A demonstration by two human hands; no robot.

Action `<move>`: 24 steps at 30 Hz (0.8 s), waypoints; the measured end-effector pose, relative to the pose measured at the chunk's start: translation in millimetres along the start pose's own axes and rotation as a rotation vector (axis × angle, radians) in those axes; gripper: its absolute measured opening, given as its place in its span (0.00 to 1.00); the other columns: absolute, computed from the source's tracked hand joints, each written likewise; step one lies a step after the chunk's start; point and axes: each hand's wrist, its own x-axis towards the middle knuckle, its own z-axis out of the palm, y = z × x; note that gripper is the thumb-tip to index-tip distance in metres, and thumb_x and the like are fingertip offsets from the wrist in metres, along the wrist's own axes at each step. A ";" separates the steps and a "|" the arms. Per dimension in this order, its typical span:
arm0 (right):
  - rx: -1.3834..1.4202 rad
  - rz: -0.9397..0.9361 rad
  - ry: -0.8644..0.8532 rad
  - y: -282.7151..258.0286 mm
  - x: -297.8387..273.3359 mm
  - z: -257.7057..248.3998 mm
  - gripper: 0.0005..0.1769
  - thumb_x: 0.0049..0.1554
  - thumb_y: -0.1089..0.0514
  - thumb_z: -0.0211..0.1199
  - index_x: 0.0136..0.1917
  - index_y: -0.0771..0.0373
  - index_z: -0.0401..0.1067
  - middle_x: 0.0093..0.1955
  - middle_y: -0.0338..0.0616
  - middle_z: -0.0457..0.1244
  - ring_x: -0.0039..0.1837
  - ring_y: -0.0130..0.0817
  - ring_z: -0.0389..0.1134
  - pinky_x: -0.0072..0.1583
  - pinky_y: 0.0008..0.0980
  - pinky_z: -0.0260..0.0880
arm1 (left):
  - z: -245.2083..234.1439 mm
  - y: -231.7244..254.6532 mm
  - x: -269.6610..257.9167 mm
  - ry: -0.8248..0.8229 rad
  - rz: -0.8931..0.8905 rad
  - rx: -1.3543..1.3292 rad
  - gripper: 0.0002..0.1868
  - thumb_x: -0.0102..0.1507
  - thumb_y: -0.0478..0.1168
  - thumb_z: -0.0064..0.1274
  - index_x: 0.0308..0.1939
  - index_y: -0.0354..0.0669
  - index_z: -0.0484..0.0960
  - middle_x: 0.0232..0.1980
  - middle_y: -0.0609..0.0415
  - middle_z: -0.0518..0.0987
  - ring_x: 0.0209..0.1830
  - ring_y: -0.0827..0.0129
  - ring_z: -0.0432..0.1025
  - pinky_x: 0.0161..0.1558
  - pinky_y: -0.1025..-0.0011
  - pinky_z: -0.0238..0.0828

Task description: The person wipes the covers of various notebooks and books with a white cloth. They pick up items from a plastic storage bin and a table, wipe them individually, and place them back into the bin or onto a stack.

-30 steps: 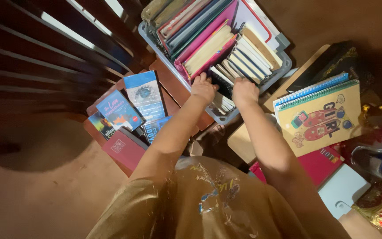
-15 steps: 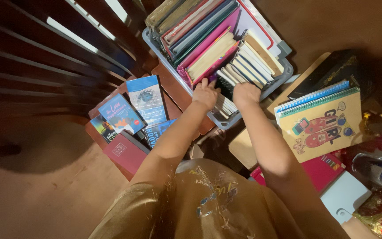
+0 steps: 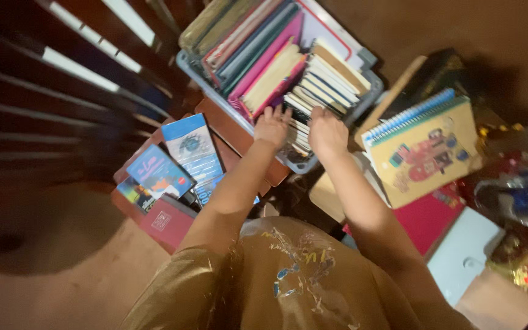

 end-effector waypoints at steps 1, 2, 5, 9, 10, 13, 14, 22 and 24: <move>0.082 0.008 0.088 1.1 -12.1 -16.8 0.09 0.59 0.59 0.60 0.53 0.63 0.72 0.49 0.56 0.70 0.48 0.59 0.72 0.51 0.52 0.71 | -6.1 1.2 -2.2 -0.032 0.002 0.007 0.34 0.63 0.40 0.45 0.75 0.53 0.62 0.78 0.46 0.58 0.68 0.51 0.57 0.62 0.58 0.62; 0.163 0.016 0.177 3.7 -23.7 -30.4 0.08 0.59 0.61 0.59 0.53 0.61 0.74 0.48 0.55 0.70 0.48 0.57 0.72 0.51 0.51 0.72 | -13.3 2.8 -4.6 -0.064 0.003 0.016 0.36 0.61 0.40 0.47 0.75 0.54 0.61 0.78 0.46 0.57 0.69 0.51 0.57 0.62 0.59 0.61; 0.251 -0.028 0.563 39.9 -45.7 -59.9 0.05 0.62 0.63 0.61 0.51 0.61 0.76 0.48 0.52 0.70 0.50 0.54 0.71 0.50 0.48 0.70 | -35.8 7.5 -11.8 -0.133 0.002 -0.017 0.37 0.57 0.45 0.54 0.72 0.56 0.65 0.76 0.46 0.58 0.69 0.50 0.55 0.62 0.56 0.59; 0.366 0.300 0.711 119.6 -74.4 -85.1 0.08 0.58 0.62 0.63 0.53 0.59 0.76 0.57 0.48 0.67 0.60 0.47 0.67 0.62 0.44 0.68 | -55.9 33.6 -16.3 -0.076 0.026 0.093 0.15 0.66 0.43 0.49 0.54 0.59 0.86 0.71 0.53 0.70 0.70 0.50 0.57 0.64 0.51 0.59; 0.260 0.365 0.641 129.6 -79.8 -82.3 0.10 0.59 0.61 0.63 0.55 0.59 0.76 0.60 0.48 0.66 0.61 0.49 0.65 0.62 0.47 0.66 | -60.0 44.0 -14.0 0.046 0.069 0.079 0.12 0.63 0.43 0.52 0.47 0.57 0.87 0.66 0.55 0.73 0.67 0.51 0.61 0.60 0.52 0.62; 0.021 0.463 0.495 158.2 -91.3 -70.6 0.19 0.60 0.54 0.66 0.64 0.59 0.74 0.68 0.49 0.63 0.66 0.56 0.58 0.64 0.56 0.60 | -69.2 97.5 -11.3 0.393 0.213 -0.340 0.10 0.63 0.50 0.57 0.39 0.51 0.87 0.49 0.53 0.81 0.49 0.51 0.74 0.49 0.54 0.73; -0.010 0.441 0.500 164.7 -89.8 -63.4 0.24 0.59 0.52 0.67 0.67 0.59 0.72 0.71 0.49 0.61 0.69 0.58 0.56 0.66 0.59 0.57 | -73.6 119.3 -10.3 0.476 0.237 -0.502 0.10 0.67 0.49 0.56 0.40 0.48 0.85 0.47 0.50 0.80 0.47 0.49 0.75 0.48 0.53 0.73; 0.132 0.649 0.266 211.3 -80.3 -95.2 0.57 0.50 0.30 0.66 0.81 0.59 0.49 0.83 0.58 0.43 0.81 0.65 0.38 0.71 0.76 0.36 | -78.6 170.1 -33.8 0.525 0.370 -0.898 0.17 0.61 0.48 0.63 0.47 0.43 0.83 0.46 0.43 0.76 0.41 0.47 0.76 0.45 0.57 0.75; 0.112 0.678 0.192 203.6 -80.2 -107.9 0.61 0.48 0.30 0.69 0.83 0.58 0.48 0.82 0.64 0.43 0.82 0.65 0.37 0.72 0.76 0.35 | -68.5 170.5 -29.9 0.576 0.326 -0.844 0.20 0.58 0.49 0.68 0.48 0.44 0.84 0.44 0.42 0.76 0.43 0.46 0.76 0.47 0.57 0.75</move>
